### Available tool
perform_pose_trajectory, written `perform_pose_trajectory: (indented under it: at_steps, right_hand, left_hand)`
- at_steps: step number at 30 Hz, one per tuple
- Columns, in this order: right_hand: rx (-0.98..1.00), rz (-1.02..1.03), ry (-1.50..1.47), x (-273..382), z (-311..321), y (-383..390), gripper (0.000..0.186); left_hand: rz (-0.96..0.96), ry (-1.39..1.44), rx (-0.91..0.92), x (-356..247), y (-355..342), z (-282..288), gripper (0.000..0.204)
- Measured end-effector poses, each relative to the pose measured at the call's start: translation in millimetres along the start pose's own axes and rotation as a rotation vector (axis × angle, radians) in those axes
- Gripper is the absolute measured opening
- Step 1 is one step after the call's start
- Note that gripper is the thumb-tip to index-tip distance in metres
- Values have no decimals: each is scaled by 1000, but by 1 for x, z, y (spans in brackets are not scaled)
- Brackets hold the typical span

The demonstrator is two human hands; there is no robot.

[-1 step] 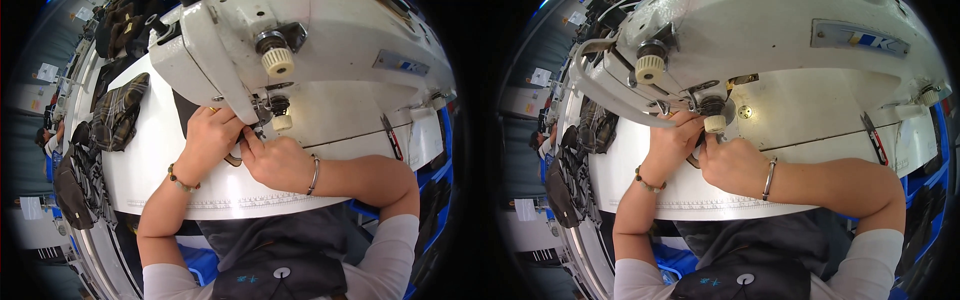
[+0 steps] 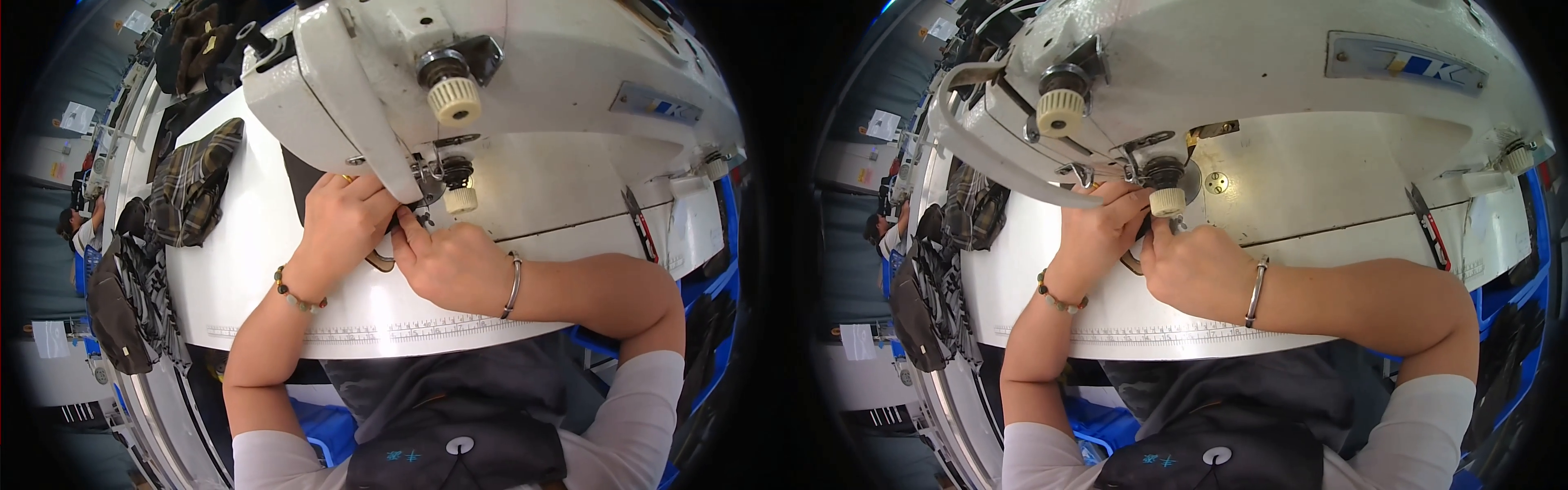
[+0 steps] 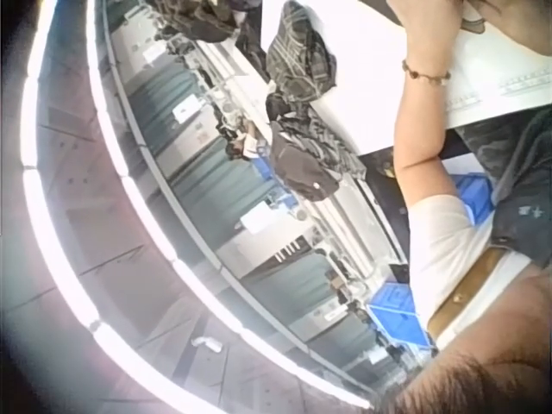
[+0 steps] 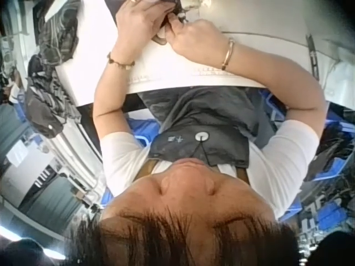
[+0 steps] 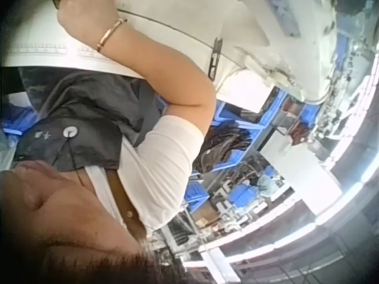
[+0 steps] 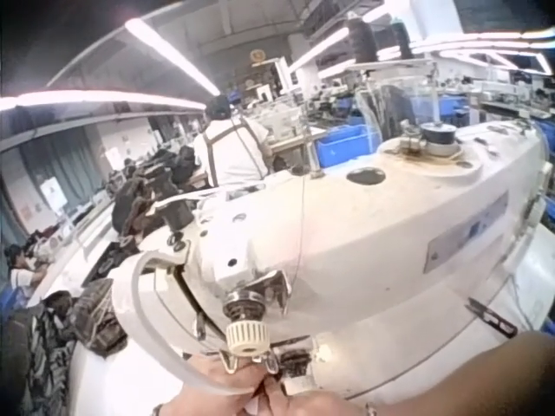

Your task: Sewing together fabric pieces to assemble pockets or small bags using an industrial sewing machine.

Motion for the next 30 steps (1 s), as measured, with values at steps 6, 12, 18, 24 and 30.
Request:
perform_pose_trajectory:
  at_steps: [6, 12, 18, 24, 30]
  right_hand:
    - [-1, -5, 3, 2, 3, 0, 34]
    - [-54, -24, -16, 3, 10, 0, 30]
    - [-6, -50, -34, 2, 9, -1, 30]
    - [-14, -85, 6, 1, 10, 1, 33]
    - [-21, -57, 53, 0, 8, 1, 30]
  left_hand:
    - [-27, 78, -62, 4, -1, 0, 22]
    - [54, 182, -23, 10, -1, -1, 20]
    - [67, 85, 0, 7, -1, 5, 19]
    - [130, 86, 24, 10, 2, -3, 25]
    - [83, 89, -23, 7, 1, 2, 26]
Point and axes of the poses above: each hand's wrist, its own y-axis away from the middle knuckle, its own z-axis out of the back of the hand, x = y × z, the point moved 6 cm from there along -y, towards the middle knuckle, and after that the axes turned 6 degrees about z, right-handed, at the moved point
